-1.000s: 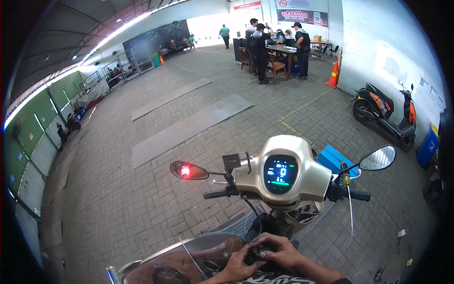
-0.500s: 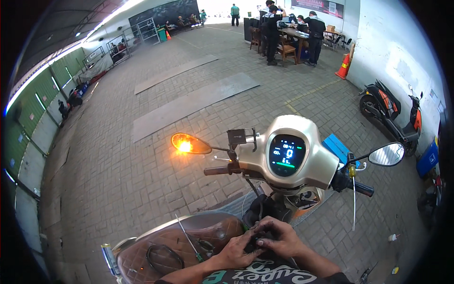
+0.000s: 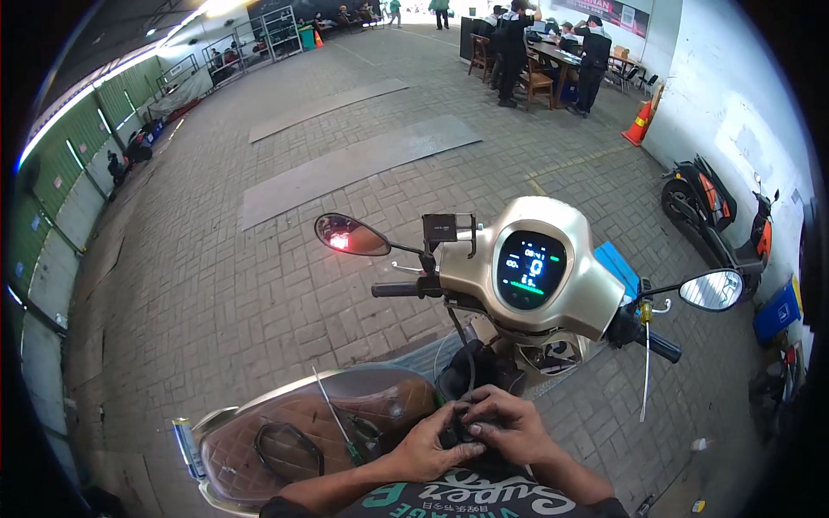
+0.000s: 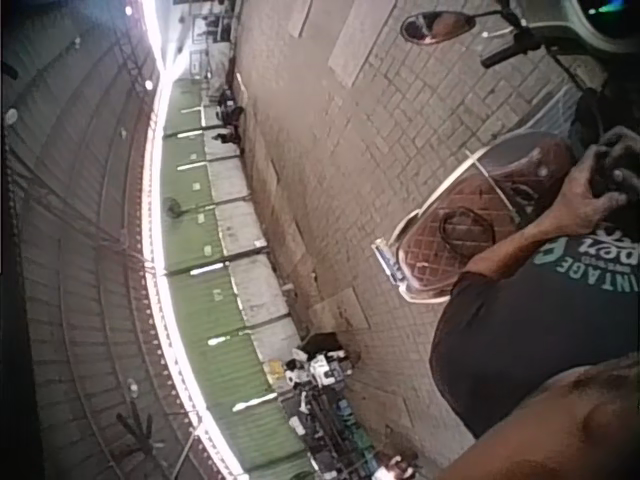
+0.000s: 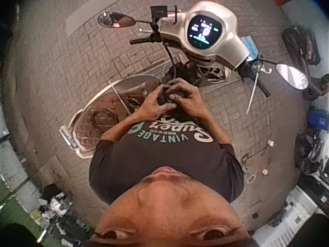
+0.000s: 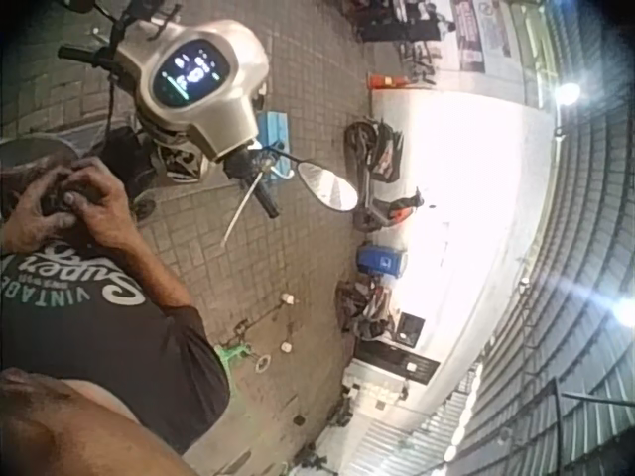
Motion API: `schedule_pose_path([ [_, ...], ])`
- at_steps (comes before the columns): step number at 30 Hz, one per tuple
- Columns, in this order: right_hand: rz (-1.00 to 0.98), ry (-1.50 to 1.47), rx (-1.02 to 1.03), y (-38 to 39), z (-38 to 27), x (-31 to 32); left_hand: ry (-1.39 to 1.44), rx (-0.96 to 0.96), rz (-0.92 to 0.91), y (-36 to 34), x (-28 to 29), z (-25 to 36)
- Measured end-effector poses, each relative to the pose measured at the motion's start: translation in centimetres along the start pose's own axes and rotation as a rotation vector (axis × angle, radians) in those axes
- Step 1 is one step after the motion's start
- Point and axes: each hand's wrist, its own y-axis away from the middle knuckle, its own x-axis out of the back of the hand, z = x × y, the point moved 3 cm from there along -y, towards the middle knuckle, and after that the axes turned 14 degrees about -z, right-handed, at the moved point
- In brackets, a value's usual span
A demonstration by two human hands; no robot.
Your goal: The person uses pliers and a screwdriver to repair the hand controls on the handlebar of an electric scooter.
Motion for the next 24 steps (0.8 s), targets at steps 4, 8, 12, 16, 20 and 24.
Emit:
schedule_pose_path([
  [4,0.031,-0.046,-0.083,0.0,0.2,-0.6,0.413,0.089,0.011,0.5,-0.3,-0.5],
  [8,0.042,-0.132,-0.149,0.1,0.8,-0.3,0.62,0.229,-0.033,0.2,-0.1,0.0],
  [12,0.01,-0.117,-0.12,-0.2,0.5,-0.1,0.794,0.172,-0.077,0.5,-0.2,-0.8],
  [16,0.055,0.051,-0.053,-0.1,0.0,-0.1,1.132,0.248,0.085,0.3,-0.7,-2.5],
  [20,0.158,0.316,-0.01,-0.4,-1.1,-0.7,1.126,0.333,0.185,0.1,0.0,-2.9],
  [24,0.324,0.268,0.071,-0.8,-0.5,-0.7,0.027,0.049,0.182,0.3,0.7,0.4],
])
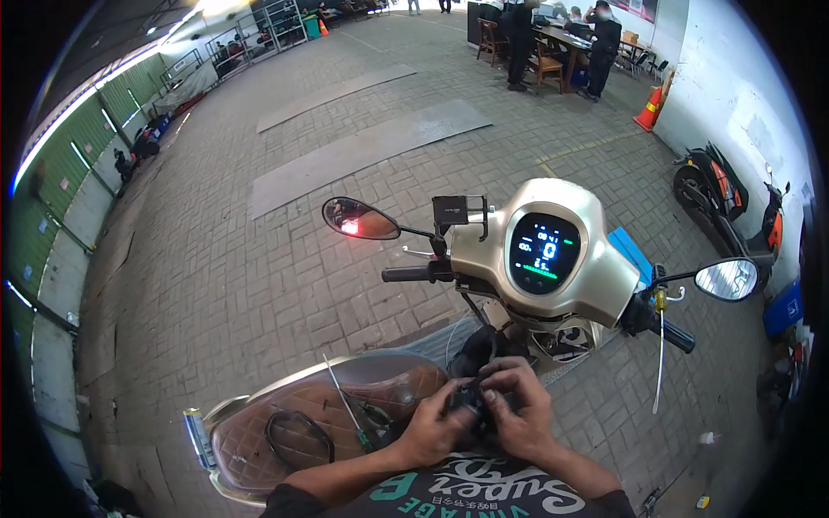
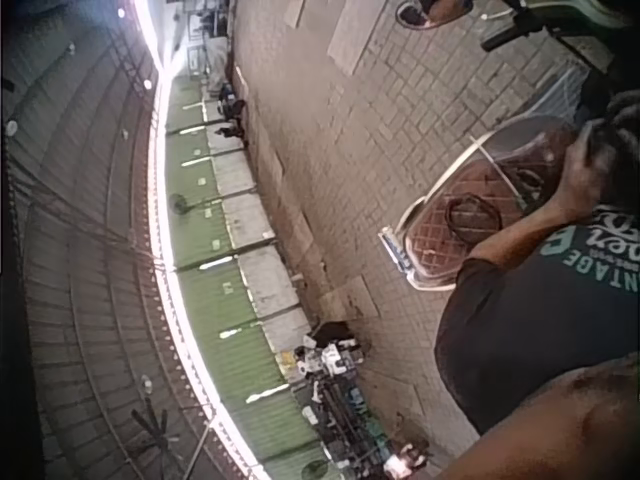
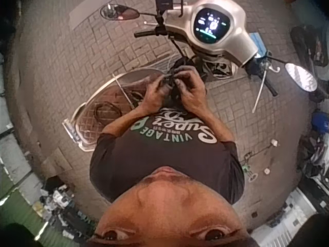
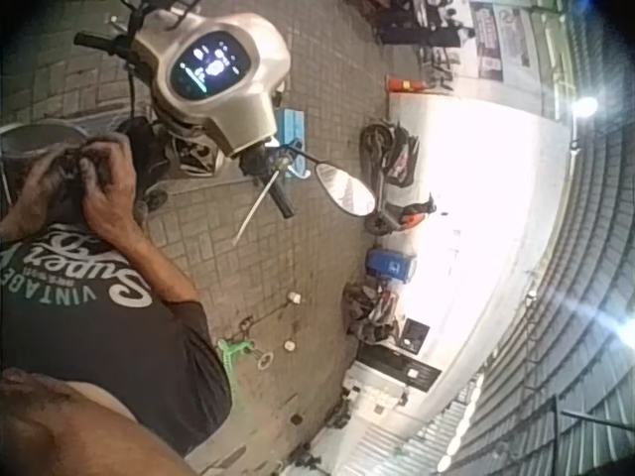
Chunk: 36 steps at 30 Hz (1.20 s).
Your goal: The person uses pliers and a screwdriver to repair the hand controls on the handlebar of an electric scooter.
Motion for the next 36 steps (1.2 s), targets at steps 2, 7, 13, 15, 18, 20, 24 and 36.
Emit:
schedule_pose_path([
  [2,0.028,-0.055,0.012,-0.1,-0.2,0.2,-0.26,-0.006,0.001,-0.4,0.3,0.4],
  [7,0.013,-0.235,0.0,-0.5,-0.9,0.6,-0.502,-0.118,0.033,-1.4,1.0,1.2],
  [13,-0.086,-0.288,-0.128,0.4,-1.2,0.8,-0.428,-0.163,-0.156,-2.1,1.2,2.2],
  [15,-0.104,-0.258,-0.168,1.0,-1.4,0.8,-0.382,-0.214,-0.206,-2.1,0.9,1.4],
  [18,-0.172,-0.191,-0.206,1.7,-1.8,0.9,-0.495,-0.383,-0.164,-1.6,0.1,1.0],
  [20,-0.198,-0.175,-0.198,1.8,-2.1,1.0,-0.491,-0.372,-0.161,-1.3,-0.1,1.2],
  [24,-0.279,-0.152,-0.145,1.9,-1.9,0.9,-0.497,-0.408,-0.071,-0.7,-0.8,0.7],
  [36,-0.353,-0.449,-0.053,1.9,-1.7,0.9,-0.547,-0.478,-0.042,0.3,-0.5,1.2],
])
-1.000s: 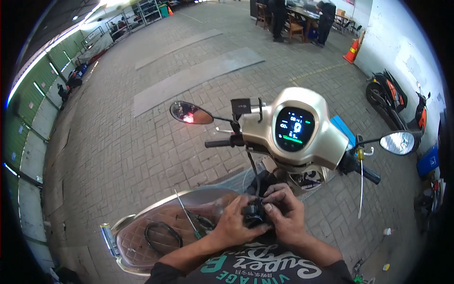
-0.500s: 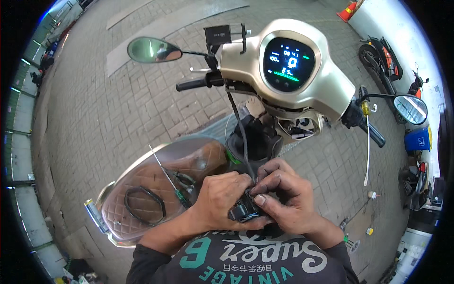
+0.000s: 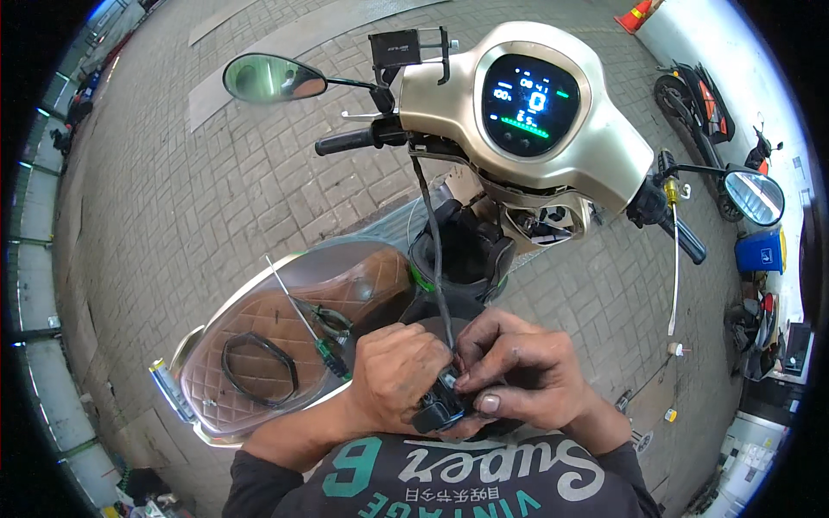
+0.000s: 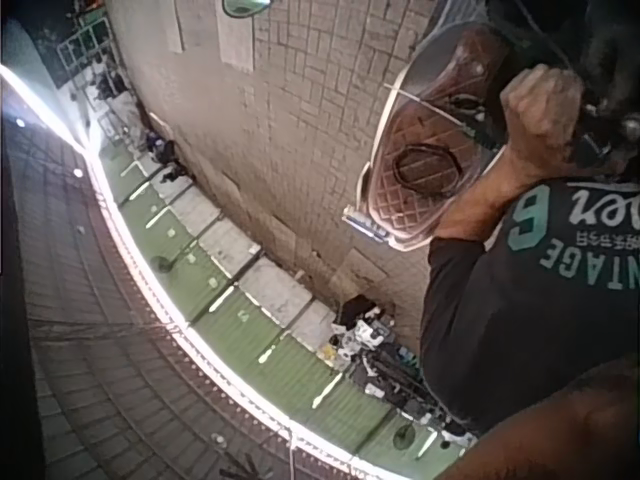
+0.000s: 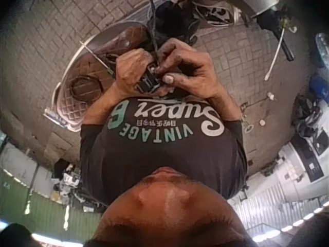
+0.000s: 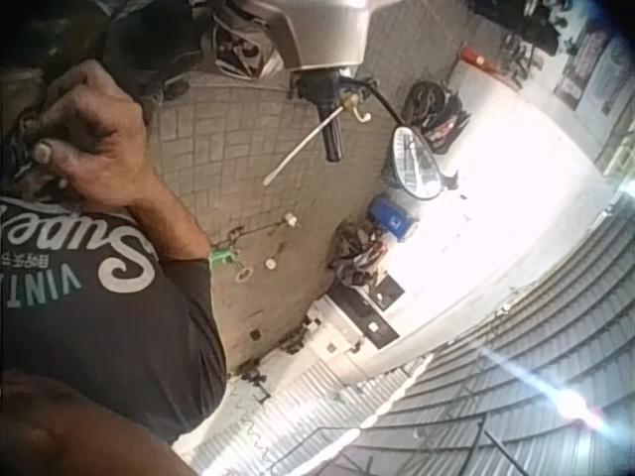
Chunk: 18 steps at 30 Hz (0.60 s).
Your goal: The person uses pliers and a screwdriver to repair the hand controls on the handlebar of an electric scooter.
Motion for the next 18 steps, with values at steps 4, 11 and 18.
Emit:
schedule_pose_path([
  [4,-0.062,0.018,-0.033,0.1,0.33,0.16,0.003,-0.029,-0.063,-0.03,-0.57,-0.27],
  [11,-0.056,-0.034,0.01,0.35,0.13,0.2,-0.02,-0.056,-0.066,-0.24,-0.18,0.08],
  [18,0.119,0.112,-0.083,0.33,0.18,0.17,-0.007,-0.03,-0.072,-0.59,-0.4,0.06],
])
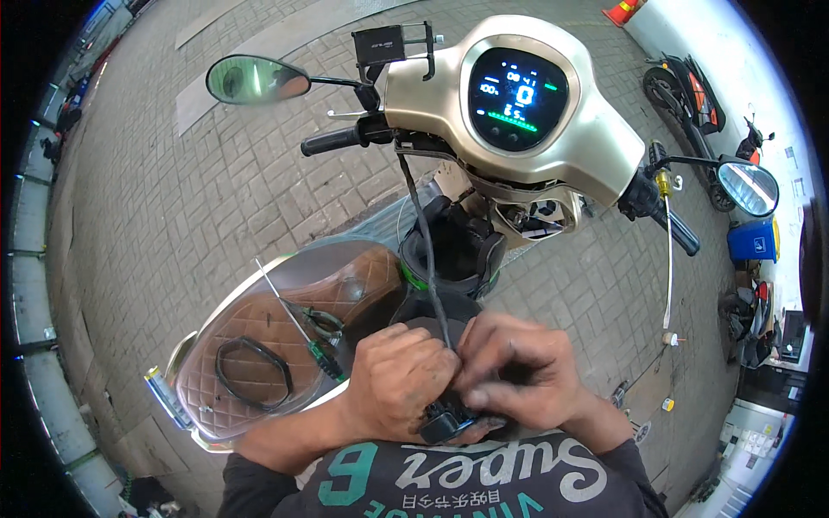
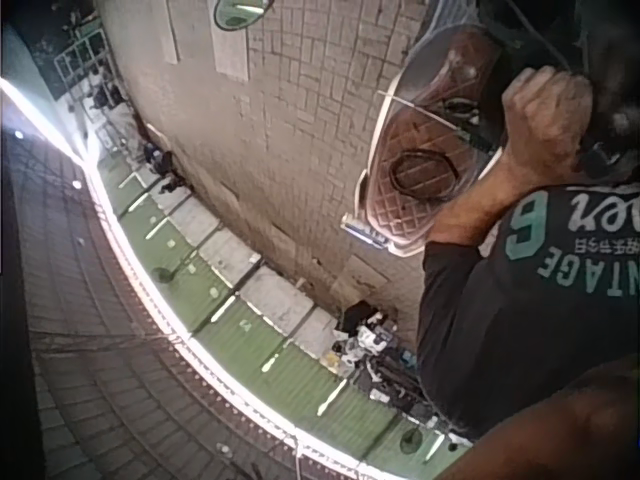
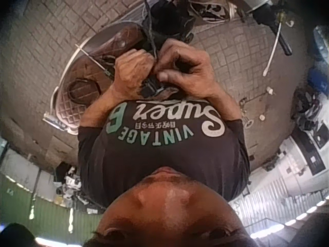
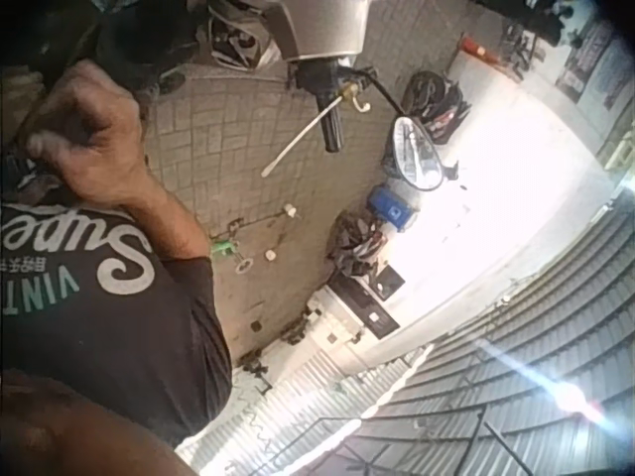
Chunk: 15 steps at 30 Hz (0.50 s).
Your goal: The person uses pliers and a screwdriver to repair the hand controls on the handlebar of an electric scooter.
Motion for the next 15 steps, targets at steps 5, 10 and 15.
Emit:
schedule_pose_path([
  [5,-0.097,-0.152,0.064,-0.06,0.6,-0.21,0.004,0.011,-0.045,-0.2,0.29,0.38],
  [10,-0.19,-0.214,0.158,-0.3,0.43,0.11,0.033,0.069,-0.028,-0.18,0.53,0.52],
  [15,-0.023,-0.163,0.035,-0.21,0.43,-0.32,0.002,0.073,-0.04,-0.12,0.24,0.13],
])
